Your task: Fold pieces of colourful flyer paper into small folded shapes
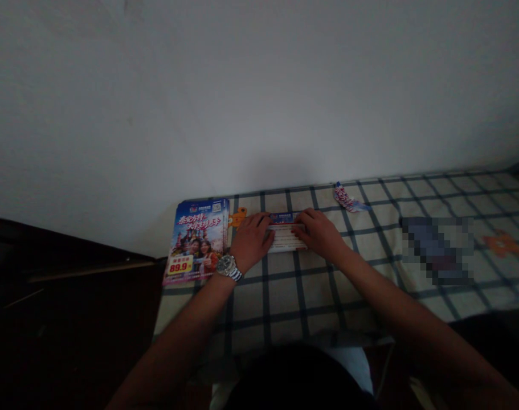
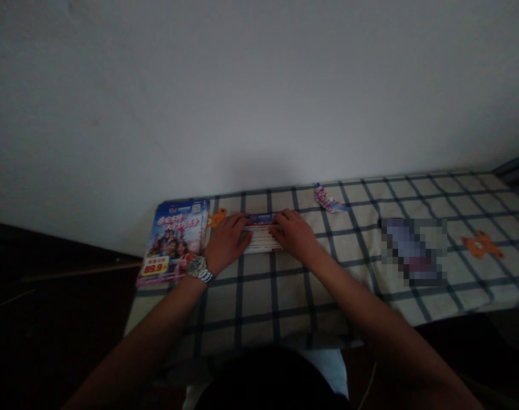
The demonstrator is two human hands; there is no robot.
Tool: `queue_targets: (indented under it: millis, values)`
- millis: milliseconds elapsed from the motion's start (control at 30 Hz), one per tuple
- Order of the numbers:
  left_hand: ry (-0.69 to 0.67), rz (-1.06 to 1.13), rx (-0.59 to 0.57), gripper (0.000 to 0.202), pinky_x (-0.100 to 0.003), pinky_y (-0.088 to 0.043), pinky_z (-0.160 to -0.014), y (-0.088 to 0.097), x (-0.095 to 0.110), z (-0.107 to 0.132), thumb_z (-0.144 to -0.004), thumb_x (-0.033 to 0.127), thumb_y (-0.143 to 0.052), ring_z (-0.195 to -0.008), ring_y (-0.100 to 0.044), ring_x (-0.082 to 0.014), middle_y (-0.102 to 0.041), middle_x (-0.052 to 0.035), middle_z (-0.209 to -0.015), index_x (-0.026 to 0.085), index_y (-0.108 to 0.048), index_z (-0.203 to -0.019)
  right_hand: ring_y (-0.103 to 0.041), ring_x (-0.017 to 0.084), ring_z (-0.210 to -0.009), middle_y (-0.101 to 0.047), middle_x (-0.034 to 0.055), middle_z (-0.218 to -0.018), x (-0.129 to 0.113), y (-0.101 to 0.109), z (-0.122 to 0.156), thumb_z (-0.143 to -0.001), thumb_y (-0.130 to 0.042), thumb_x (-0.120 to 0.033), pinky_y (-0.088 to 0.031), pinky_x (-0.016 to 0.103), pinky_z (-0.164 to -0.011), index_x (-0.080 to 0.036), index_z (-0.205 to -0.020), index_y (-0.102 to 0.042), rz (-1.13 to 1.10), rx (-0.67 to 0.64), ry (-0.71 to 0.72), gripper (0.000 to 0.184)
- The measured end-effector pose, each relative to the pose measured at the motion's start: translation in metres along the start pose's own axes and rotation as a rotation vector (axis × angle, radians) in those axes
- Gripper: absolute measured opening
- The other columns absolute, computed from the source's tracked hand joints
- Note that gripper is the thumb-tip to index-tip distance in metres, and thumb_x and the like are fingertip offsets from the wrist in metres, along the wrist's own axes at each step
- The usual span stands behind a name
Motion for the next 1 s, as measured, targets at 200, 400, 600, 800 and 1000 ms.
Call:
queue_targets:
  millis: [200,400,600,800,1000]
  values:
    - [-0.008,0.004,-0.004,0.027,-0.050,-0.044,-0.111,0.001,0.004,0.006,-0.099,0.027,-0.054,-0.125,-0.054,-0.0296,-0.058,-0.0100,-0.137,0.020,-0.060,-0.124,-0.054,0.033,-0.120,-0.061,0.0144,-0.132,-0.001,-0.006,-0.002,-0.094,-0.065,-0.026,-0.047,0.051,-0.103,-0.020,-0.104,-0.066,0.024,0.055,0.108,0.011]
    - [0.007,0.044,-0.012,0.031,-0.049,-0.046,-0.108,0.006,0.009,0.013,-0.101,0.029,-0.052,-0.122,-0.055,-0.0291,-0.059,-0.0095,-0.135,0.021,-0.056,-0.131,-0.055,0.032,-0.119,-0.063,0.0133,-0.131,-0.003,-0.006,0.006,-0.094,-0.066,-0.026,-0.048,0.051,-0.104,-0.021,-0.103,-0.066,0.012,0.044,0.138,0.011]
    - [0.002,0.085,-0.039,0.030,-0.049,-0.045,-0.107,0.007,0.006,0.015,-0.101,0.023,-0.050,-0.120,-0.056,-0.0278,-0.060,-0.0081,-0.133,0.023,-0.058,-0.129,-0.057,0.030,-0.116,-0.065,0.0117,-0.125,-0.003,-0.007,0.014,-0.095,-0.065,-0.025,-0.049,0.049,-0.102,-0.022,-0.103,-0.066,-0.033,0.043,0.148,0.009]
    - [0.006,0.115,-0.037,0.031,-0.048,-0.045,-0.108,0.008,0.003,0.016,-0.100,0.022,-0.050,-0.122,-0.056,-0.0273,-0.060,-0.0086,-0.131,0.022,-0.058,-0.130,-0.057,0.030,-0.116,-0.065,0.0111,-0.124,-0.002,-0.009,0.019,-0.095,-0.064,-0.024,-0.050,0.049,-0.102,-0.023,-0.104,-0.066,-0.074,0.065,0.139,0.009]
    - [0.020,0.107,-0.042,0.033,-0.048,-0.043,-0.111,0.006,0.003,0.018,-0.099,0.022,-0.052,-0.125,-0.053,-0.0281,-0.058,-0.0090,-0.132,0.022,-0.058,-0.131,-0.057,0.030,-0.117,-0.064,0.0112,-0.124,0.001,-0.010,0.020,-0.095,-0.066,-0.026,-0.049,0.048,-0.101,-0.022,-0.103,-0.067,-0.111,0.082,0.134,0.009]
Point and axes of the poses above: each hand's wrist, its own z-axis away from the middle knuckle, its own y-axis out of the back of the hand, x = y × z, the point moved 7 cm from there along -z, towards the middle knuckle
